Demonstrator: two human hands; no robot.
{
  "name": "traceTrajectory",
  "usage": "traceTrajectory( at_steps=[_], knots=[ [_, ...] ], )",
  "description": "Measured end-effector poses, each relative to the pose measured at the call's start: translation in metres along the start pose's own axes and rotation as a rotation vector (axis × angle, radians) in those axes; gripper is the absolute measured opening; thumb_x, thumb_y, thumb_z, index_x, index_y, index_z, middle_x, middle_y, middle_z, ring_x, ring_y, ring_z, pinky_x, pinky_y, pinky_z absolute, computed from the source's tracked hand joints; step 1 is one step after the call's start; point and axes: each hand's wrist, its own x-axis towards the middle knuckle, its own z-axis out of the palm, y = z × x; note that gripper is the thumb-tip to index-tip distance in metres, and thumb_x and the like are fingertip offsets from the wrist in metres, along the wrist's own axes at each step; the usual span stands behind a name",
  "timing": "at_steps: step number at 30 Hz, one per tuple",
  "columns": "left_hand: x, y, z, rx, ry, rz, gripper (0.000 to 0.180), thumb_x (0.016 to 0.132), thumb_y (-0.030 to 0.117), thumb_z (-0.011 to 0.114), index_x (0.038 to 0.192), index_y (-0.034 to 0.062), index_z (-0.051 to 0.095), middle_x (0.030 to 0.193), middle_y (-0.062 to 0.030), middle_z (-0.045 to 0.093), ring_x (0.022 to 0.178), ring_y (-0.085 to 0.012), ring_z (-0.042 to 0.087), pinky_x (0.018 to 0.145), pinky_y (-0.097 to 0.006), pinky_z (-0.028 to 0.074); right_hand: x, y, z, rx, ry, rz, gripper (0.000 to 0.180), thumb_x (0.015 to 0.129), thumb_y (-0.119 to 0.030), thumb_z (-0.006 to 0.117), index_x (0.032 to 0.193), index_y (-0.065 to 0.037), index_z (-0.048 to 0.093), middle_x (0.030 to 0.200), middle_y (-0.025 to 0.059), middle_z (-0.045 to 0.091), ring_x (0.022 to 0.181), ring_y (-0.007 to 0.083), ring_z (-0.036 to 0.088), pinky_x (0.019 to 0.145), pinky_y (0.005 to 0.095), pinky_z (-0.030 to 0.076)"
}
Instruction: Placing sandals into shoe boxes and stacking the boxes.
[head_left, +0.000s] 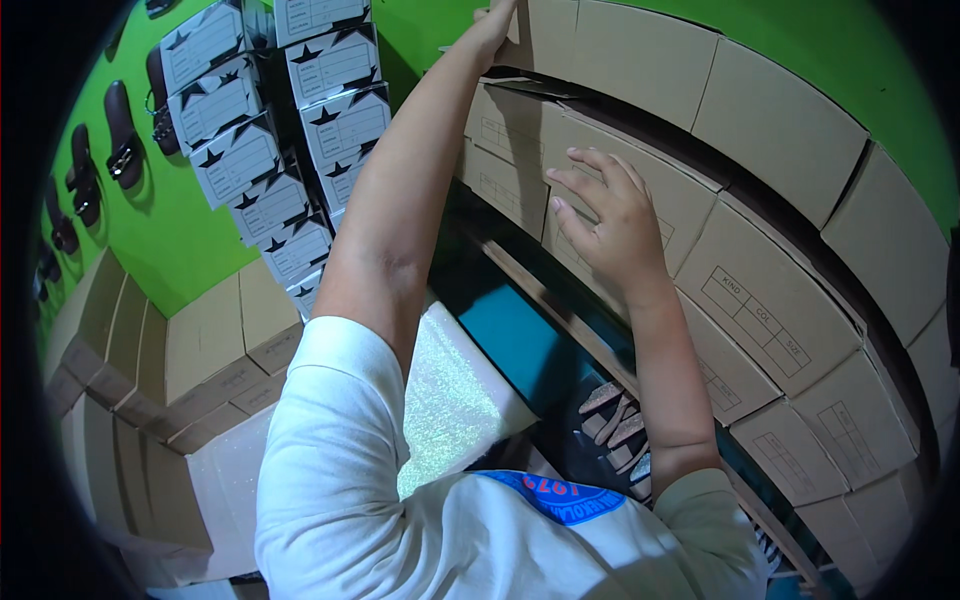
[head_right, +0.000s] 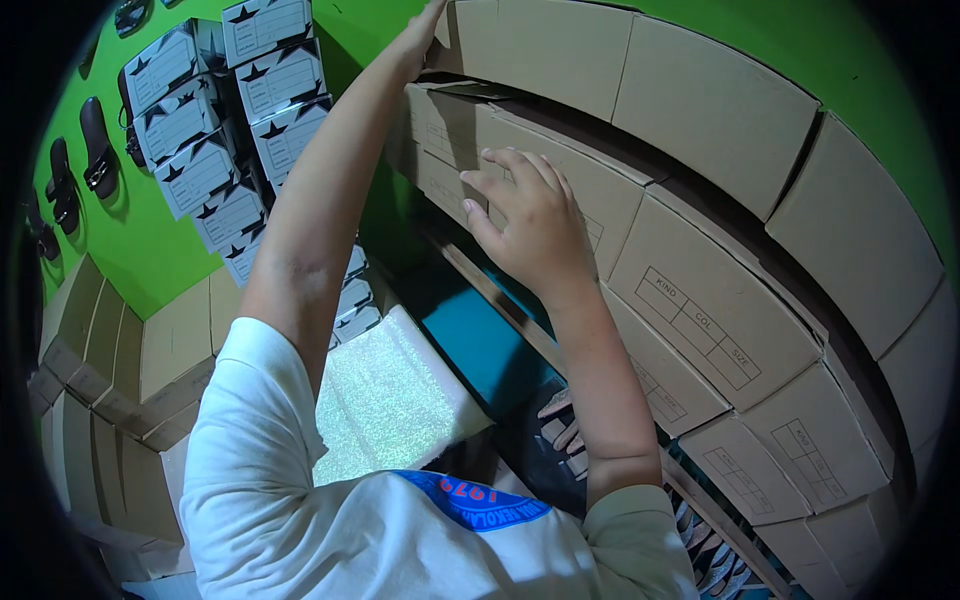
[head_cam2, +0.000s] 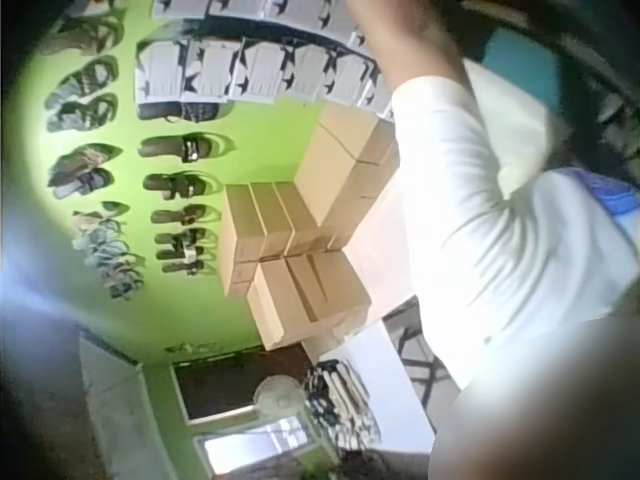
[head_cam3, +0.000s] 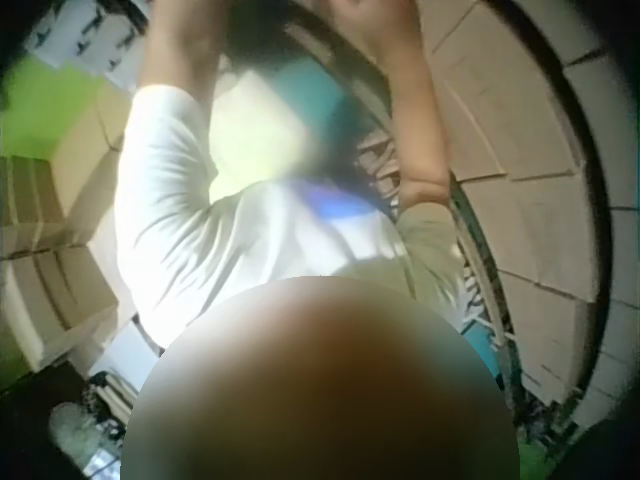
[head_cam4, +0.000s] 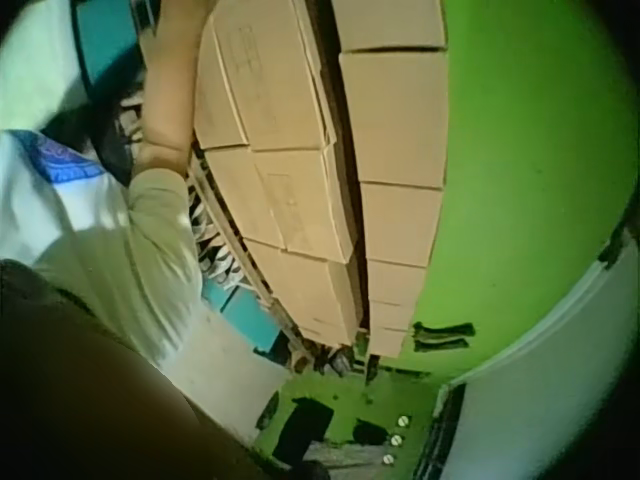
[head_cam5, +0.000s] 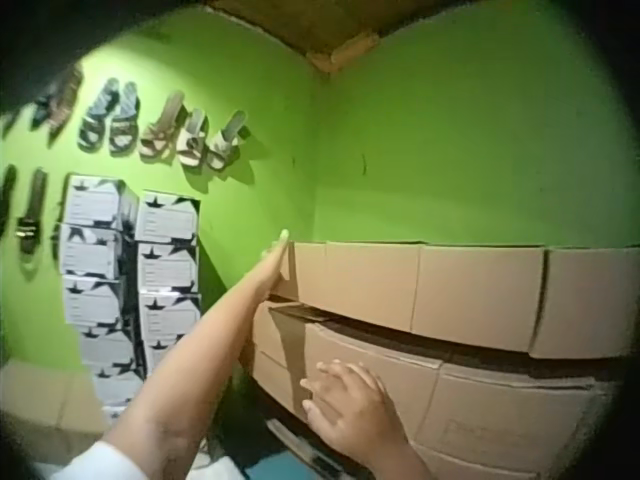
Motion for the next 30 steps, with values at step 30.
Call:
traceTrajectory(
  at_steps=[30],
  knots=[
    [-0.505,0.142,-0.352,1.046,0.062,-1.160,0.078,0.087,0.059,0.033,0.134,-0.0025,0.025,0.136,-0.0266,0.028,0.130,-0.0356,0.024,0.106,-0.040,0.021,-0.016,-0.294,0.260,0.652,-0.553,-0.361,0.025,0.075,-0.022,0.061,0.098,-0.013,0.064,0.101,0.0080,0.058,0.098,0.0255,0.054,0.088,0.0389,0.041]
  ],
)
